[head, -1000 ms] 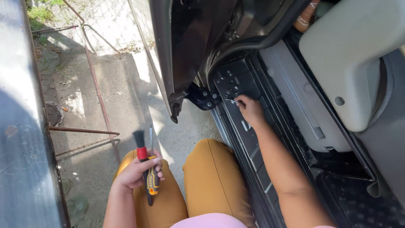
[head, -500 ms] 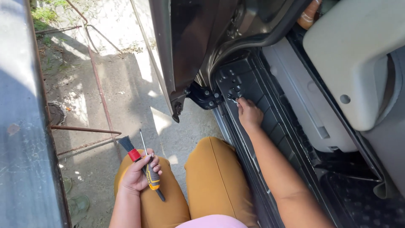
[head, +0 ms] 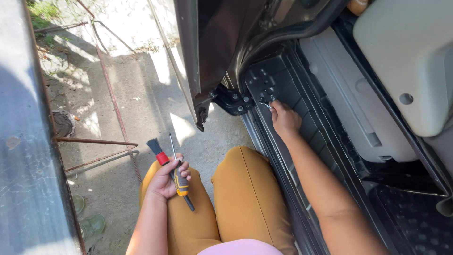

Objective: Using a screwdriver and wrench to adjust and repair a car door hinge.

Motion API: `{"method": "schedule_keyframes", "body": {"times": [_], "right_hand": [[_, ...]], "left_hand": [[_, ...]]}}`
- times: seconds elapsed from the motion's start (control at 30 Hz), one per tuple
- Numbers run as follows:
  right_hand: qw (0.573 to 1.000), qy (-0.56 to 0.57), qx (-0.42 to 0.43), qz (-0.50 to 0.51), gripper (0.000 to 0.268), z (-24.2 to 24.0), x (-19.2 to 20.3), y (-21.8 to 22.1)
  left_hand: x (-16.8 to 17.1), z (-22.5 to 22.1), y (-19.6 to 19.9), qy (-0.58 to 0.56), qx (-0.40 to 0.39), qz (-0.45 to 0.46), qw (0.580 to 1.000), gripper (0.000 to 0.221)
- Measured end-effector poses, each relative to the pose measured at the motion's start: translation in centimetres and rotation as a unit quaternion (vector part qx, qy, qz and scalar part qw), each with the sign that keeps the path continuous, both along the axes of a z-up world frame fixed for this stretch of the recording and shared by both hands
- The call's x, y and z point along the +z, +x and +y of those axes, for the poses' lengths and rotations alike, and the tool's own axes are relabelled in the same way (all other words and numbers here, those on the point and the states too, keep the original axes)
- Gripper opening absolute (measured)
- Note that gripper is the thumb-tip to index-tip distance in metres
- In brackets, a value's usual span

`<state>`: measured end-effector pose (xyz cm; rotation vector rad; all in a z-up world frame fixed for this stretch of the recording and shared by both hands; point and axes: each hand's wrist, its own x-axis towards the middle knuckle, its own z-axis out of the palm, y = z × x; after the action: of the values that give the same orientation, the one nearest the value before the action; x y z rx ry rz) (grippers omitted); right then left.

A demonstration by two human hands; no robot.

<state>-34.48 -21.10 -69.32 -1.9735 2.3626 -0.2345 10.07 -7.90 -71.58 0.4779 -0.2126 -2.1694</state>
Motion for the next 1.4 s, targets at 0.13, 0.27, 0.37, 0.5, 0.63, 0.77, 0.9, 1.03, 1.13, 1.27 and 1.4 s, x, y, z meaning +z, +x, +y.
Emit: {"method": "schedule_keyframes", "body": {"times": [0.13,0.27,0.37,0.5,0.63,0.77,0.9,1.03,1.13,1.27,1.4], "right_hand": [[0.998,0.018,0.059,-0.013,0.029,0.8,2.7,-0.4],[0.994,-0.025,0.079,-0.067,0.025,-0.1,1.6,-0.9],[0.997,-0.067,0.027,-0.015,0.031,0.1,1.8,0.4],[0.965,-0.199,0.000,0.173,0.042,-1.4,0.1,0.5],[0.929,-0.298,-0.009,0.221,0.034,-2.6,0.1,-0.1],[0.916,-0.336,0.009,0.218,0.024,-3.1,-0.1,-0.8],[0.917,-0.355,-0.004,0.184,0.028,-2.9,0.9,-0.8],[0.906,-0.392,-0.031,0.155,0.034,-2.7,1.8,0.1],[0.897,-0.400,-0.038,0.185,0.032,-3.1,0.8,-0.1],[0.910,-0.369,-0.021,0.186,0.031,-3.4,-1.8,-0.9],[0.911,-0.364,0.003,0.195,0.023,-3.6,-2.0,-1.4]], "left_hand": [[-0.5,-0.3,-0.5,0.024,-0.009,-0.017,1.000,0.012],[-0.6,-0.6,-0.5,0.041,-0.018,-0.013,0.999,0.011],[-0.4,-0.8,-1.2,0.048,-0.025,-0.013,0.998,0.012],[-0.3,-0.7,-2.1,0.042,-0.036,-0.024,0.998,0.011],[-0.1,-0.5,-2.7,0.041,-0.039,-0.033,0.998,0.012],[-0.1,-0.8,-3.7,0.046,-0.032,-0.048,0.997,0.013],[-0.2,-0.6,-4.4,0.047,-0.024,-0.080,0.995,0.014],[0.3,-0.2,-4.0,0.043,-0.002,-0.092,0.995,0.014],[0.8,-0.4,-4.0,0.044,0.009,-0.095,0.994,0.015],[2.1,-0.5,-4.4,0.082,0.002,-0.070,0.994,0.013],[2.2,-0.7,-4.8,0.087,0.003,-0.077,0.993,0.014]]}}
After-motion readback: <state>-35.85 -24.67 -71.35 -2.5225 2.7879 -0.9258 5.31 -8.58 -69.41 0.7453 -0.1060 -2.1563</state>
